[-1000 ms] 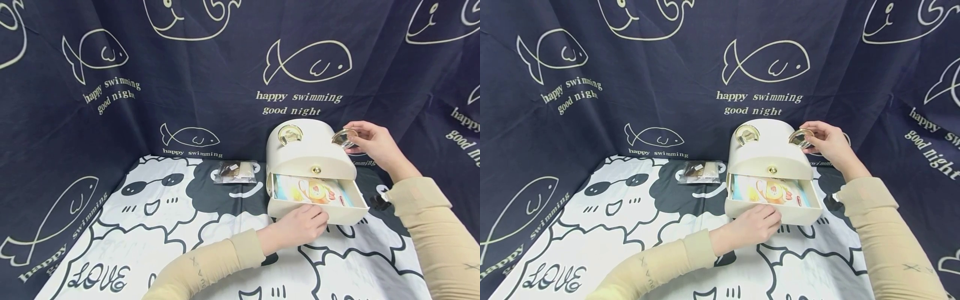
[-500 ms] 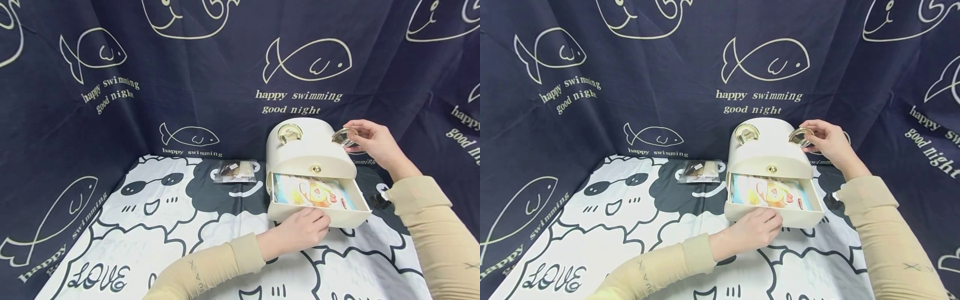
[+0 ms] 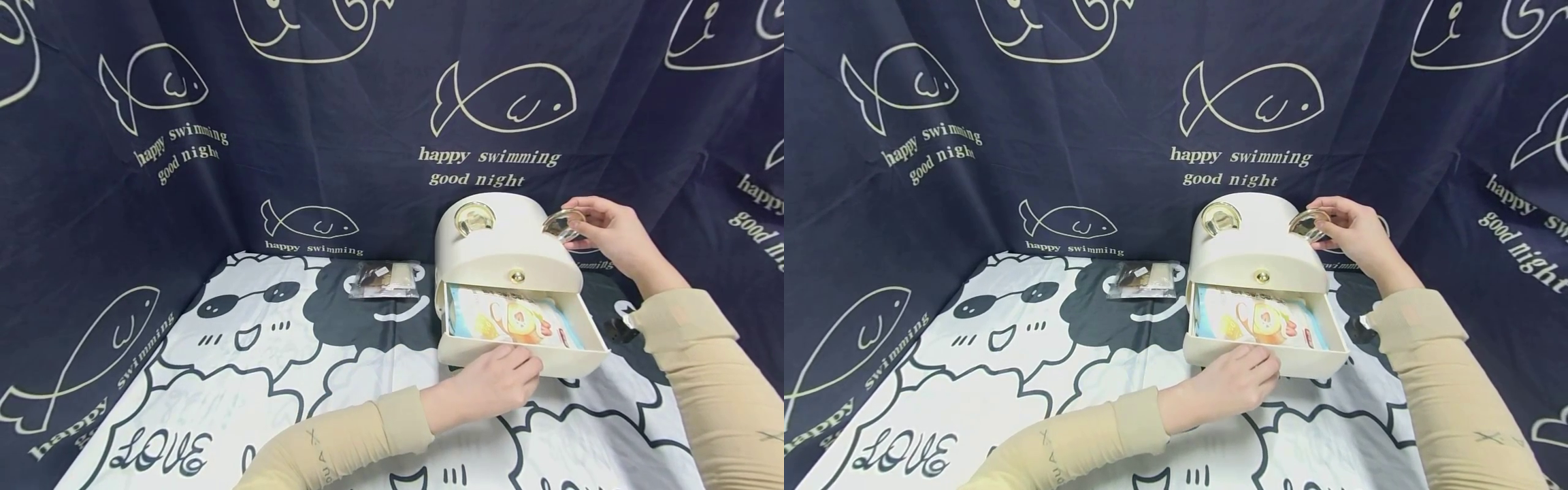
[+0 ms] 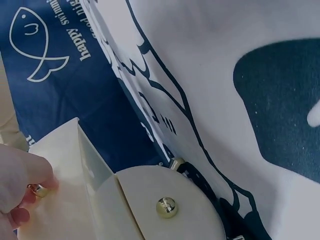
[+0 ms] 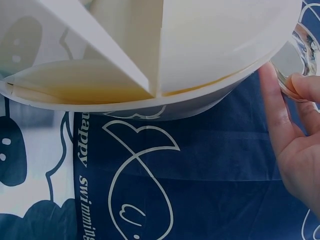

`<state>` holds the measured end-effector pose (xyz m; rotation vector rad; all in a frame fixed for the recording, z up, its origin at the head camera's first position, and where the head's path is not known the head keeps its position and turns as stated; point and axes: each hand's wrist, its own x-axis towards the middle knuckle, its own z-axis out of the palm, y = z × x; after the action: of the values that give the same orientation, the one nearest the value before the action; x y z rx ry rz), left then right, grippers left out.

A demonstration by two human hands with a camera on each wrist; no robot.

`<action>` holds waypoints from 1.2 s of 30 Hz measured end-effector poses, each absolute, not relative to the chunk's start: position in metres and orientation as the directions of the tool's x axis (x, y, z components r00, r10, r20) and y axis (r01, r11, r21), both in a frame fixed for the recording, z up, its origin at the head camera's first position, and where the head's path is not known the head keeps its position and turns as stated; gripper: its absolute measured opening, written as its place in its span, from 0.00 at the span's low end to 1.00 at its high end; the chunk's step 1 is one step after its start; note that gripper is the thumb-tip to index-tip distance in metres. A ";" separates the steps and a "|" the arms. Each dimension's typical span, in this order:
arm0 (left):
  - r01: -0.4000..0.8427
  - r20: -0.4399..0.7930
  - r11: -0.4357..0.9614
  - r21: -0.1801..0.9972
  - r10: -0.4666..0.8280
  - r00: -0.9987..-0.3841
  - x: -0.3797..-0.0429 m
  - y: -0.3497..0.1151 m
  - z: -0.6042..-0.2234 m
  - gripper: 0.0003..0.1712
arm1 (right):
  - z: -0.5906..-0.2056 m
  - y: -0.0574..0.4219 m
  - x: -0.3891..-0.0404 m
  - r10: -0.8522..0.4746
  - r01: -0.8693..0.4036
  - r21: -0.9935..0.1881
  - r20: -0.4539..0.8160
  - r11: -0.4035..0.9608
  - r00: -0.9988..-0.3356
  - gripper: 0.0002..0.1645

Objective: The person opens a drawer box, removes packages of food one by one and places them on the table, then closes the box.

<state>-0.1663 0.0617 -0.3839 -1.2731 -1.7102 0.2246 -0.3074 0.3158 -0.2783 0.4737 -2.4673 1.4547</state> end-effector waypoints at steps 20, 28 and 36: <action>0.801 0.266 0.340 -0.493 0.935 -0.233 -0.159 0.064 -0.371 0.14 | -0.283 0.318 -0.305 -0.146 -0.380 -0.796 0.354 0.472 -0.924 0.17; 0.894 0.167 0.303 -0.329 0.951 -0.261 -0.161 0.053 -0.334 0.19 | -0.282 0.318 -0.306 -0.143 -0.375 -0.793 0.351 0.480 -0.925 0.18; 0.883 0.107 0.394 -0.254 0.919 -0.379 -0.185 0.044 -0.302 0.23 | -0.279 0.316 -0.307 -0.152 -0.389 -0.792 0.361 0.471 -0.920 0.18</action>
<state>-0.1847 0.0440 -0.3020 -1.5966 -2.4221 0.2270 -0.3071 0.3160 -0.2793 0.4652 -2.4797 1.4275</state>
